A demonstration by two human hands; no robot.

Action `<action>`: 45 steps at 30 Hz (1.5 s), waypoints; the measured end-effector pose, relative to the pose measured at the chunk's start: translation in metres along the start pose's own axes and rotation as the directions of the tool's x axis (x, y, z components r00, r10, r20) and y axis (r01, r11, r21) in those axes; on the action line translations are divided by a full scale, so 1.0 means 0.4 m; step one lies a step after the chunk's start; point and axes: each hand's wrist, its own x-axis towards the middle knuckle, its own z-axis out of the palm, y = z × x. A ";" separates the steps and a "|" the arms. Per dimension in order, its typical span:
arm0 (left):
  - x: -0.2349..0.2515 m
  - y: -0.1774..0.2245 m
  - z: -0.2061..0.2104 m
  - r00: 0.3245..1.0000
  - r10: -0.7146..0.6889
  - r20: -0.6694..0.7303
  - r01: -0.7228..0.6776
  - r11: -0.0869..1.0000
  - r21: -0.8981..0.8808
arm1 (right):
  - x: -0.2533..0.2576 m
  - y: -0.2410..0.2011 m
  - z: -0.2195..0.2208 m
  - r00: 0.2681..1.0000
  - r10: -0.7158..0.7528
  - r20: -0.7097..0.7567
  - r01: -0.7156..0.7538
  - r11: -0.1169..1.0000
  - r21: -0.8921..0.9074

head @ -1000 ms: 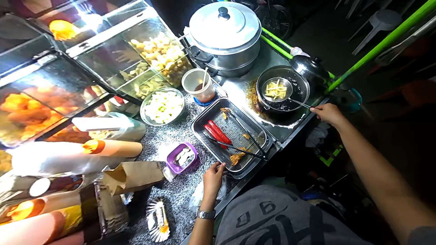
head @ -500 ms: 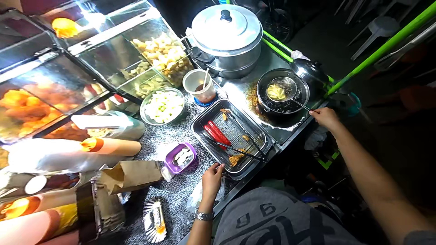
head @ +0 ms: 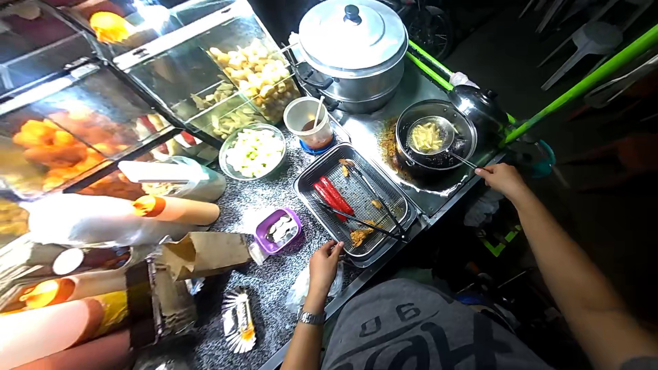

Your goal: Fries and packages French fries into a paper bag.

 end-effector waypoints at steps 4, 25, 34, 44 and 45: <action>0.002 -0.001 -0.001 1.000 -0.003 0.005 0.003 1.000 -0.014 | -0.002 0.008 -0.002 1.000 -0.012 -0.009 0.012 1.000 0.008; 0.007 -0.016 0.003 1.000 -0.003 0.015 0.004 0.999 -0.050 | -0.001 -0.005 0.066 1.000 -0.019 -0.004 0.019 0.997 0.072; 0.003 -0.011 0.007 1.000 -0.013 0.004 0.013 0.999 -0.049 | 0.014 -0.019 0.072 1.000 0.013 -0.016 -0.012 0.998 0.065; 0.003 -0.017 0.009 1.000 -0.011 -0.001 0.011 0.998 -0.066 | 0.026 -0.020 0.076 0.999 0.050 0.005 -0.051 0.996 0.074; 0.004 -0.018 0.010 1.000 -0.010 -0.002 0.010 0.998 -0.065 | 0.025 -0.021 0.076 0.999 0.052 0.004 -0.052 0.996 0.075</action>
